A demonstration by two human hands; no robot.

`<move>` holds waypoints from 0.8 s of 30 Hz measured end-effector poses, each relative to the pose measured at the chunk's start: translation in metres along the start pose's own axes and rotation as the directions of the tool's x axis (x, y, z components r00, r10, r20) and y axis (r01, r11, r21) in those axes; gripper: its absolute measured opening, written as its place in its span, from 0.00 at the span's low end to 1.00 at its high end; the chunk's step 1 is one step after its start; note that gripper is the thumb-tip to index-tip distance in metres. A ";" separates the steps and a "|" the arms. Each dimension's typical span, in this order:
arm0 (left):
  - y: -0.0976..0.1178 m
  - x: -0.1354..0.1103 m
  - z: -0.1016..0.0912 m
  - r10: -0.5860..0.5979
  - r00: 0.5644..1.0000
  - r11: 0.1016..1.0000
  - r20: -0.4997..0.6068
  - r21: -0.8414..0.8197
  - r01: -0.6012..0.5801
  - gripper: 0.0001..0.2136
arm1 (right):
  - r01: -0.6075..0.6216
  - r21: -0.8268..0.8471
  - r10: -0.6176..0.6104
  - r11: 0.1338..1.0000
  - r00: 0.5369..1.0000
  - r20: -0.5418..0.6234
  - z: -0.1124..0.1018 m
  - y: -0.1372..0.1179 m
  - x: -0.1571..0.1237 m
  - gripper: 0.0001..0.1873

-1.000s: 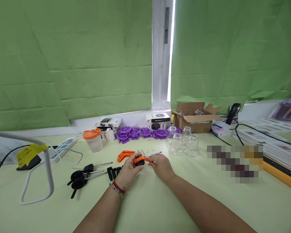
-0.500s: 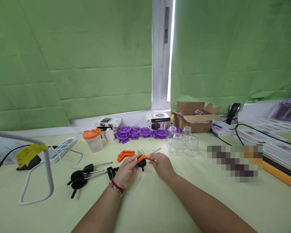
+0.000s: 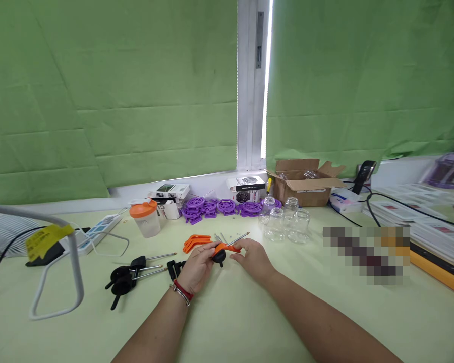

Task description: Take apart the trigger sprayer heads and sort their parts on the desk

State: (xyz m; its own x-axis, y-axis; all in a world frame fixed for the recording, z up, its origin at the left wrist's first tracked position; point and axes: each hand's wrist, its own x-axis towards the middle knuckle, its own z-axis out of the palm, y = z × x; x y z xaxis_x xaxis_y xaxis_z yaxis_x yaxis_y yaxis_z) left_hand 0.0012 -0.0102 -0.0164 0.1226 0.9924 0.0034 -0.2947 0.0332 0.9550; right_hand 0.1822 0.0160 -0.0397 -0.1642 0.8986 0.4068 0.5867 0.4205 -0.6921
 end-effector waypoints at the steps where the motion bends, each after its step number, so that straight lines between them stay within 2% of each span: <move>1: 0.000 0.000 0.000 -0.003 1.000 1.000 -0.006 -0.017 0.003 0.09 | -0.040 0.054 0.040 0.998 0.999 0.000 -0.001 -0.001 0.000 0.07; 3: 0.000 0.001 0.000 -0.014 1.000 0.998 -0.026 -0.060 0.013 0.08 | -0.100 0.086 0.102 0.991 0.994 -0.024 -0.006 -0.005 -0.001 0.12; 5: 0.000 0.001 0.000 -0.024 0.999 0.994 -0.048 -0.103 0.019 0.07 | -0.056 0.003 0.056 0.998 0.995 -0.086 -0.011 -0.013 -0.003 0.14; 7: -0.002 0.002 0.000 -0.027 0.998 0.991 -0.056 -0.133 0.020 0.07 | 0.119 -0.119 -0.133 0.986 0.984 -0.119 -0.015 -0.023 -0.006 0.15; 9: -0.004 0.002 -0.001 -0.016 0.999 0.988 -0.033 -0.151 0.011 0.07 | 0.331 -0.203 -0.351 0.922 0.934 -0.069 -0.016 -0.032 -0.009 0.23; 10: -0.005 0.002 -0.001 -0.010 1.000 0.987 -0.019 -0.160 0.007 0.06 | 0.410 -0.225 -0.426 0.884 0.905 -0.024 -0.015 -0.035 -0.010 0.28; 12: -0.006 0.002 0.000 0.000 1.000 0.986 0.015 -0.169 0.002 0.06 | 0.488 -0.246 -0.491 0.838 0.870 0.053 -0.011 -0.038 -0.012 0.31; 17: -0.004 -0.003 0.005 -0.036 0.990 0.991 0.134 -0.124 0.053 0.07 | 0.477 -0.234 -0.462 0.847 0.879 0.121 -0.006 -0.033 -0.011 0.16; 20: -0.005 -0.004 0.007 -0.037 0.993 0.996 0.116 -0.075 0.046 0.06 | 0.467 -0.237 -0.446 0.852 0.884 0.141 -0.009 -0.031 -0.010 0.11; 24: -0.008 -0.003 0.007 -0.008 0.994 1.000 0.104 -0.007 0.009 0.07 | 0.472 -0.222 -0.449 0.854 0.881 0.146 -0.011 -0.033 -0.009 0.10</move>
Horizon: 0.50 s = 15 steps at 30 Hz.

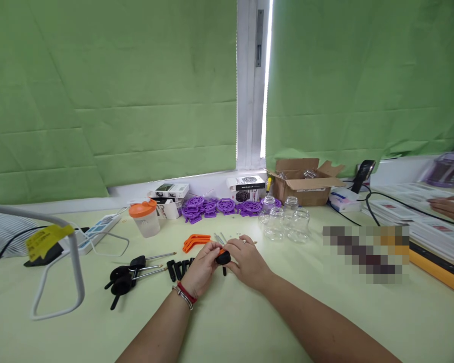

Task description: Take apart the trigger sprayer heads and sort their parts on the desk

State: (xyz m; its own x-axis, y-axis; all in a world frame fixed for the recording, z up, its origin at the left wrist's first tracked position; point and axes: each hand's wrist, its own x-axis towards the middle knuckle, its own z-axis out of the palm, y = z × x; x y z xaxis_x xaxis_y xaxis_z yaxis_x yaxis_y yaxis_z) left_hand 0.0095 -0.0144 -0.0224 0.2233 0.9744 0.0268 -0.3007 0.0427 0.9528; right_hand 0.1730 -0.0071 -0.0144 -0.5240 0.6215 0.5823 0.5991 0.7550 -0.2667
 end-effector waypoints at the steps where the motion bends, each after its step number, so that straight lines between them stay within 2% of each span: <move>1: 0.000 0.000 0.000 0.003 1.000 1.000 -0.002 0.015 -0.003 0.07 | -0.001 0.004 0.001 1.000 1.000 -0.001 0.000 0.000 0.000 0.10; 5: 0.002 -0.001 0.000 0.026 1.000 0.994 0.004 0.105 -0.026 0.11 | -0.026 0.015 0.026 1.000 1.000 -0.003 -0.001 0.003 0.001 0.09; 10: 0.000 -0.001 -0.001 0.145 0.981 0.962 0.130 0.214 -0.171 0.17 | -0.119 0.058 0.123 0.991 0.991 -0.053 -0.003 0.010 -0.001 0.13; 12: -0.002 0.001 -0.003 0.158 0.973 0.954 0.170 0.227 -0.195 0.21 | -0.169 0.089 0.175 0.982 0.983 -0.054 -0.003 0.011 -0.001 0.14; 15: -0.005 0.003 -0.006 0.167 0.970 0.939 0.177 0.273 -0.211 0.22 | -0.218 0.124 0.225 0.968 0.974 -0.037 -0.001 0.013 -0.002 0.14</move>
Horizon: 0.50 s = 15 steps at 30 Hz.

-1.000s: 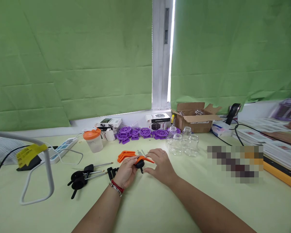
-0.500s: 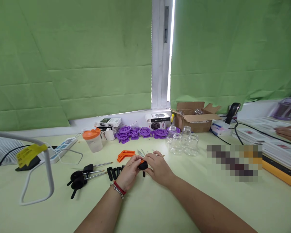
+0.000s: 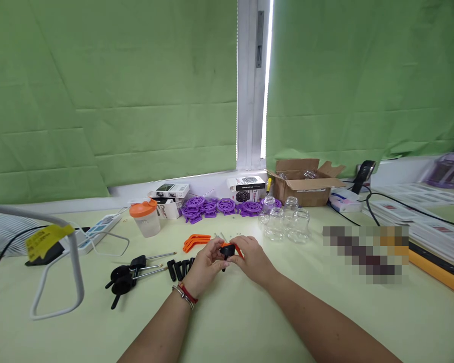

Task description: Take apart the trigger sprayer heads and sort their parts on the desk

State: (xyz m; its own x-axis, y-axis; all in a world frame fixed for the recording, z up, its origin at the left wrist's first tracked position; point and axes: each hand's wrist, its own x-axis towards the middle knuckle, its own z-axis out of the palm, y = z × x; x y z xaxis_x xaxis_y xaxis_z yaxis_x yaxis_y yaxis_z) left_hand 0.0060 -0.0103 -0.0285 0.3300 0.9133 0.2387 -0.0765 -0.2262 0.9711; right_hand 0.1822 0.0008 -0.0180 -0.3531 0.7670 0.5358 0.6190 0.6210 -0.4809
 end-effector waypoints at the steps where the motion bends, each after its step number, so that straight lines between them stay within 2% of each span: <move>1: 0.000 0.000 -0.001 0.001 1.000 1.000 -0.009 0.015 -0.001 0.22 | -0.003 0.008 0.003 1.000 1.000 0.006 0.000 0.000 0.000 0.14; 6: 0.005 0.000 0.000 -0.013 0.999 1.000 -0.037 -0.009 0.012 0.21 | -0.001 0.028 0.000 1.000 0.999 0.033 -0.002 0.001 0.001 0.14; 15: 0.007 -0.002 0.006 -0.067 0.995 0.996 -0.069 -0.059 0.063 0.16 | 0.073 -0.047 -0.069 0.996 0.993 0.096 -0.004 -0.005 0.002 0.11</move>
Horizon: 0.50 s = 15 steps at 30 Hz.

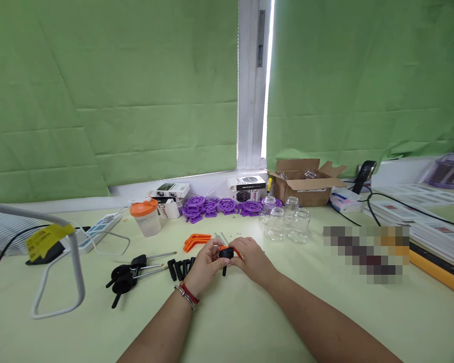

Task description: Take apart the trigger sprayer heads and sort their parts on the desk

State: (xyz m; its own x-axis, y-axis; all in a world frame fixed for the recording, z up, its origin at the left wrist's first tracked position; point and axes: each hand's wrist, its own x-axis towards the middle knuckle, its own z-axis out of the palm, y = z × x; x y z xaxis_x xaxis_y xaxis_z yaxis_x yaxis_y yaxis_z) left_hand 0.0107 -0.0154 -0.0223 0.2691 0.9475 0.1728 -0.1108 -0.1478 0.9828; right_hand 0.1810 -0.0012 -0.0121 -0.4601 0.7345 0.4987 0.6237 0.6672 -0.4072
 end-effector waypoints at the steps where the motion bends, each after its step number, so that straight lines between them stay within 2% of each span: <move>1: 0.000 0.000 0.000 -0.007 1.000 1.000 -0.005 -0.001 0.007 0.15 | -0.001 -0.005 0.001 1.000 1.000 0.003 0.001 0.000 0.000 0.11; 7: 0.002 0.000 0.001 -0.034 0.999 0.999 -0.006 -0.035 0.034 0.15 | -0.004 -0.016 0.004 1.000 1.000 0.001 0.004 0.002 0.001 0.13; 15: 0.005 0.001 0.005 -0.101 0.993 0.992 -0.062 -0.078 0.096 0.17 | -0.037 -0.044 0.038 0.998 0.999 0.010 0.006 0.003 0.001 0.14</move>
State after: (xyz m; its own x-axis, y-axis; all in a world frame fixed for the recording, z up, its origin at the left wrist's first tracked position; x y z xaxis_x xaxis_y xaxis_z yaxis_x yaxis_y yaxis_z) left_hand 0.0147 -0.0169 -0.0171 0.2188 0.9733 0.0685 -0.1587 -0.0338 0.9868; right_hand 0.1783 0.0017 -0.0179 -0.4428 0.7605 0.4750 0.6678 0.6332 -0.3912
